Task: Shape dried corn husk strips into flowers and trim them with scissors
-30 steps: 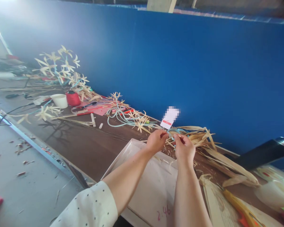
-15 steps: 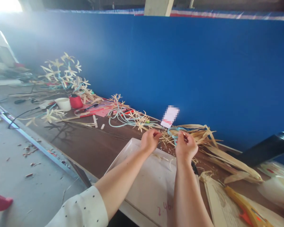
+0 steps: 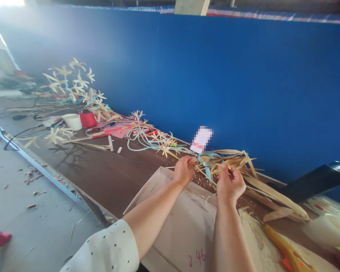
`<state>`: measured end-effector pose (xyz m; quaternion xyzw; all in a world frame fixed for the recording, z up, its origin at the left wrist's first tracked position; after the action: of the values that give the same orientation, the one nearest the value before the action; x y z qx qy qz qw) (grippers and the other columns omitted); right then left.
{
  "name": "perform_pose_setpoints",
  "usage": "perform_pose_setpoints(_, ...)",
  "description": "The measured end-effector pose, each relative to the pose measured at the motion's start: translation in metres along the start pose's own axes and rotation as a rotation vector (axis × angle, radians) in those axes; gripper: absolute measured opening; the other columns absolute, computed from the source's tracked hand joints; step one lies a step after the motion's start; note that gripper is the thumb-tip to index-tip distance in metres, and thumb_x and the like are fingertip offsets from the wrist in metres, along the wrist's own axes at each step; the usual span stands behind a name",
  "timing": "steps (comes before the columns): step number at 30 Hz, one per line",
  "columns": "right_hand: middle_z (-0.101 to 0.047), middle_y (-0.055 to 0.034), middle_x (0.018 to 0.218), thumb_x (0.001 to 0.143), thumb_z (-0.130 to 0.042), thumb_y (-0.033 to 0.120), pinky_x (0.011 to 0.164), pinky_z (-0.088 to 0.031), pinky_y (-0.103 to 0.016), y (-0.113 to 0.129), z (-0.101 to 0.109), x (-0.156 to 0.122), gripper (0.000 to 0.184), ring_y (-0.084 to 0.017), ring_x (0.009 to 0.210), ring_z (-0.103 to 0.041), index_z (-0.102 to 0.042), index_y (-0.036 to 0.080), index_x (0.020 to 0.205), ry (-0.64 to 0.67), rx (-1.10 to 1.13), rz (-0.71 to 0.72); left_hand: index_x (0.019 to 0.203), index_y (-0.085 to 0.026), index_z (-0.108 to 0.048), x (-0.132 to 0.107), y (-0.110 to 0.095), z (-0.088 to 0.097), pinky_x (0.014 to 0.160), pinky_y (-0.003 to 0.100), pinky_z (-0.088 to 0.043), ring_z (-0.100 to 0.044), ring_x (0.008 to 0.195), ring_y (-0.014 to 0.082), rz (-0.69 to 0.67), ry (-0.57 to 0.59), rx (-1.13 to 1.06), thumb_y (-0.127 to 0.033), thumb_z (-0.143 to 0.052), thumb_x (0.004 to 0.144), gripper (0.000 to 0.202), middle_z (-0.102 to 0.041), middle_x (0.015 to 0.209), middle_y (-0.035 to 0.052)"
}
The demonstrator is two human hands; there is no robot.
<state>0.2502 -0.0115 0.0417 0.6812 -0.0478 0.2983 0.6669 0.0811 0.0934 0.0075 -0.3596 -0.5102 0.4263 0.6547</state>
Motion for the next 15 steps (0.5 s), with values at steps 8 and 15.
perform_pose_setpoints(8, -0.064, -0.004, 0.071, 0.064, -0.07, 0.045, 0.042, -0.036, -0.022, -0.011, -0.001, 0.004, 0.04, -0.009, 0.047, -0.046, -0.068, 0.016, 0.092, 0.136, 0.269, -0.14, 0.077, -0.018, -0.062, -0.007, -0.011, -0.004, 0.069, 0.021, -0.04, -0.055, 0.073, 0.0109, -0.188, -0.023, 0.036, -0.029, -0.055, 0.081, 0.014, -0.062, 0.077, -0.0001)
perform_pose_setpoints(15, -0.066, -0.0043, 0.074, 0.062, -0.071, 0.045, 0.043, -0.037, -0.019, -0.003, -0.027, -0.017, 0.043, -0.008, 0.048, -0.047, -0.067, 0.015, 0.092, 0.345, 0.325, -0.217, 0.068, -0.017, -0.057, -0.011, -0.026, 0.012, 0.067, 0.025, -0.041, -0.052, 0.069, 0.0131, -0.345, -0.065, 0.251, -0.037, -0.046, 0.086, 0.029, -0.056, 0.068, 0.0021)
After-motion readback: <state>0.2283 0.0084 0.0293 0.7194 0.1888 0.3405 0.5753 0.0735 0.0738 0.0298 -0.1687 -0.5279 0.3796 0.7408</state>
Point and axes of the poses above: each hand's wrist, its own x-axis towards the middle knuckle, its own z-axis out of the back of the hand, y = z × x, the point moved 7 cm from there along x, towards the middle knuckle
